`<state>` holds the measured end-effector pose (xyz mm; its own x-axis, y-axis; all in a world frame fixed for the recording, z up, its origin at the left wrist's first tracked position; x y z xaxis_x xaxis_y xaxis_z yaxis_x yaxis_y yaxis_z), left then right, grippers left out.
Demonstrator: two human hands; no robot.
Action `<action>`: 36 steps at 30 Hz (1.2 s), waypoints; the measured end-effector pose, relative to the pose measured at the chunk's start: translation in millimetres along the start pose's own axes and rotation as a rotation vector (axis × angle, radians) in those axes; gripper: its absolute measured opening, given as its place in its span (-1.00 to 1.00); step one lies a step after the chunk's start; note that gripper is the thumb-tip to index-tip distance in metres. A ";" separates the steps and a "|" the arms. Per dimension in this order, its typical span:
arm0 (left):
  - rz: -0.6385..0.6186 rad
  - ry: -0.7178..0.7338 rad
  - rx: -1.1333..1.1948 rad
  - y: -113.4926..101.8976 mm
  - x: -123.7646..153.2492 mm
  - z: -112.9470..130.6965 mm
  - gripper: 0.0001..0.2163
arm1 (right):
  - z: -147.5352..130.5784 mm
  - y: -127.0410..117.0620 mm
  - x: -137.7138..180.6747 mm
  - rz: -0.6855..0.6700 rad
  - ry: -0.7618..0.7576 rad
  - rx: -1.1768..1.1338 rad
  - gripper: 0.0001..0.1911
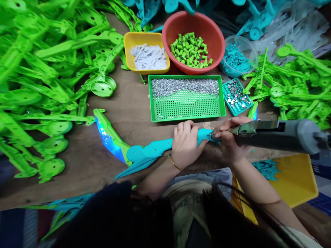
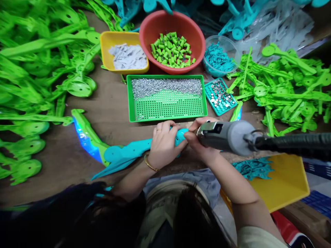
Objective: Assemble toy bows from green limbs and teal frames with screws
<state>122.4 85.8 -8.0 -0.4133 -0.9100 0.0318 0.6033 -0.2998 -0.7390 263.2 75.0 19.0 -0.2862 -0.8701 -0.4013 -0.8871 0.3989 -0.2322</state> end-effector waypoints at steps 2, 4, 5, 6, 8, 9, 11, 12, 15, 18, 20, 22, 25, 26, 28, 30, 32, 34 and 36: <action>0.004 0.001 0.002 0.0 0.3 0.1 -0.65 | -2.5 2.6 1.6 0.017 -0.045 -0.015 -0.61; 0.004 0.000 0.003 0.2 0.4 -0.2 -0.65 | -9.6 6.0 -1.6 0.005 -0.057 -0.046 -0.61; 0.004 -0.001 0.007 0.3 0.4 -0.4 -0.65 | -14.6 8.3 -6.0 -0.007 -0.056 -0.063 -0.62; 0.001 -0.001 0.011 0.4 0.3 -0.7 -0.64 | -20.0 10.6 -12.5 -0.008 -0.054 -0.076 -0.63; -0.003 -0.001 0.014 0.5 0.2 -1.1 -0.62 | -30.1 14.0 -30.1 0.049 -0.062 -0.096 -0.70; -0.003 -0.001 0.011 0.3 0.1 -1.3 -0.61 | -33.3 15.5 -39.7 0.102 -0.072 -0.102 -0.75; -0.004 0.002 0.002 0.2 -0.2 -1.3 -0.61 | -32.8 19.8 -56.5 0.219 -0.080 -0.096 -0.80; -0.004 0.005 -0.002 0.2 -0.4 -1.2 -0.61 | -28.9 23.3 -62.5 0.258 -0.072 -0.079 -0.80; -0.009 0.015 -0.016 0.9 -0.6 -0.6 -0.62 | -10.6 36.0 -70.8 0.251 -0.028 0.004 -0.77; -0.009 0.022 -0.028 1.5 -0.5 -0.3 -0.61 | 2.9 42.0 -68.4 0.187 -0.010 0.042 -0.80; -0.007 0.023 -0.030 1.5 -0.5 -0.3 -0.61 | 6.9 41.1 -65.6 0.184 -0.007 0.042 -0.80; -0.008 0.020 -0.033 1.5 -0.6 -0.5 -0.61 | 9.3 40.5 -64.3 0.187 0.002 0.044 -0.77; -0.017 0.010 -0.042 1.2 -1.0 -1.1 -0.62 | 7.9 42.2 -66.0 0.171 -0.002 0.031 -0.78; -0.019 0.006 -0.042 1.1 -1.2 -1.3 -0.62 | 5.1 41.9 -67.3 0.168 -0.010 0.008 -0.79; -0.026 0.001 -0.038 0.9 -1.4 -1.6 -0.62 | -5.2 36.8 -69.2 0.176 -0.033 -0.048 -0.78; -0.028 0.004 -0.030 0.8 -1.4 -1.6 -0.62 | -20.8 25.8 -68.1 0.190 -0.065 -0.083 -0.75; -0.025 0.008 -0.023 0.7 -1.1 -1.4 -0.61 | -36.8 12.2 -62.1 0.178 -0.097 -0.103 -0.74; -0.017 0.013 -0.016 0.8 -0.7 -1.3 -0.59 | -46.7 0.6 -50.9 0.126 -0.104 -0.124 -0.75; -0.014 0.014 -0.012 1.3 -0.4 -1.4 -0.58 | -47.3 -7.7 -36.7 0.075 -0.088 -0.125 -0.73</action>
<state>122.4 86.2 -9.9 -0.4317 -0.9014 0.0330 0.5892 -0.3094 -0.7464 263.4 90.3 77.4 -0.3257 -0.8082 -0.4906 -0.9039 0.4183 -0.0890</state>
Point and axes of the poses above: each hand's wrist, its own x-axis away from the middle knuckle, its own y-axis out of the palm, z = x × y, the point moved 6 cm from there along -x, towards the middle knuckle, and after that the axes turned 12 degrees about x, right-handed, at the moved point
